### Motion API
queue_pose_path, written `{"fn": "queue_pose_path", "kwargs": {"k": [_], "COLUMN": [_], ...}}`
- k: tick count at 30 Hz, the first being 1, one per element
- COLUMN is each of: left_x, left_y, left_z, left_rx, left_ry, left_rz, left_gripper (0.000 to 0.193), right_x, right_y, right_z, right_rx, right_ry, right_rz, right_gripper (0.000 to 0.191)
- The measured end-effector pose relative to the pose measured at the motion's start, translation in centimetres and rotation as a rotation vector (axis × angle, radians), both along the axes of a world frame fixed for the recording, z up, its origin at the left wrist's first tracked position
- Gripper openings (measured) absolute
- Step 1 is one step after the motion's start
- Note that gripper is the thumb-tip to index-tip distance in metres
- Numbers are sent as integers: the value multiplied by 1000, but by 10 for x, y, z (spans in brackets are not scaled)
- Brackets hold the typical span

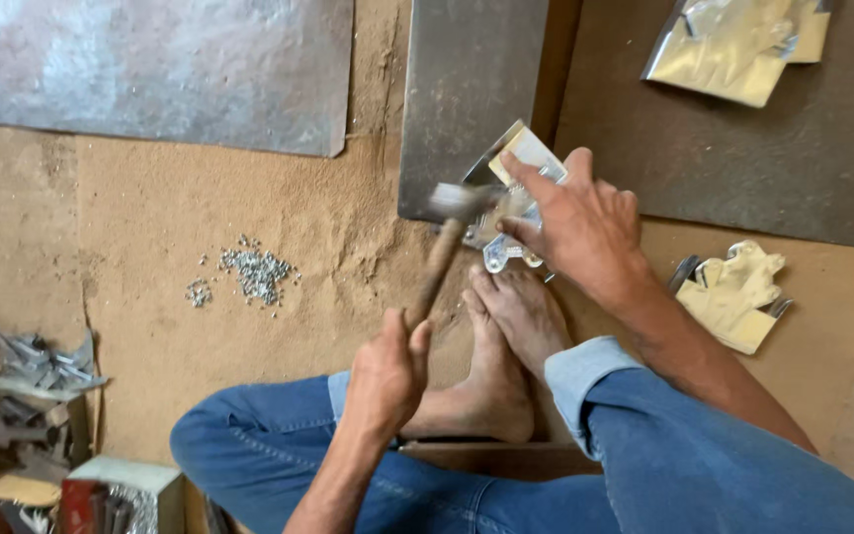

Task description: The person sits on the floor of a metal workshop and hammers small tacks into decorative cut sheet-metal pieces, holding each piece against a metal block. They pick tacks one at a time from a pile on the ground, position them on the piece, and strike them with a hammer, setting finished pieces aside with others.

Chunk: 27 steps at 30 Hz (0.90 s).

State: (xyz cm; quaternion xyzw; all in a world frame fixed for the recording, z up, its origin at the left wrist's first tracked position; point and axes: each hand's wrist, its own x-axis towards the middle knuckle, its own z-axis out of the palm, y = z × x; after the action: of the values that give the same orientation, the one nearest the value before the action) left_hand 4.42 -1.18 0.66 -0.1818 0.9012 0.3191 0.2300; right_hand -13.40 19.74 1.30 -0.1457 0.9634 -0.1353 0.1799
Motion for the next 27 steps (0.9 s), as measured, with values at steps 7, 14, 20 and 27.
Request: {"fn": "queue_pose_path", "kwargs": {"k": [7,14,20,27], "left_x": [37,19,41,1], "left_y": [-13,-4,-11,4], "left_z": [6,-19,-6,2], "left_rx": [134,53,147,26], "left_ry": [559,205,632,431], "left_rz": [-35,62,-55,-33], "left_gripper": [33,32,26,26], "right_x": [-2,-2,-3,-2], "right_y": [2,3,4,4], "right_z": [0,1,1,-1], "right_rx": [6,27,48,38], "right_ry": [-17,3,8,-16], "right_rz": [17,28,47,32], "right_gripper": [73,74,72,75]}}
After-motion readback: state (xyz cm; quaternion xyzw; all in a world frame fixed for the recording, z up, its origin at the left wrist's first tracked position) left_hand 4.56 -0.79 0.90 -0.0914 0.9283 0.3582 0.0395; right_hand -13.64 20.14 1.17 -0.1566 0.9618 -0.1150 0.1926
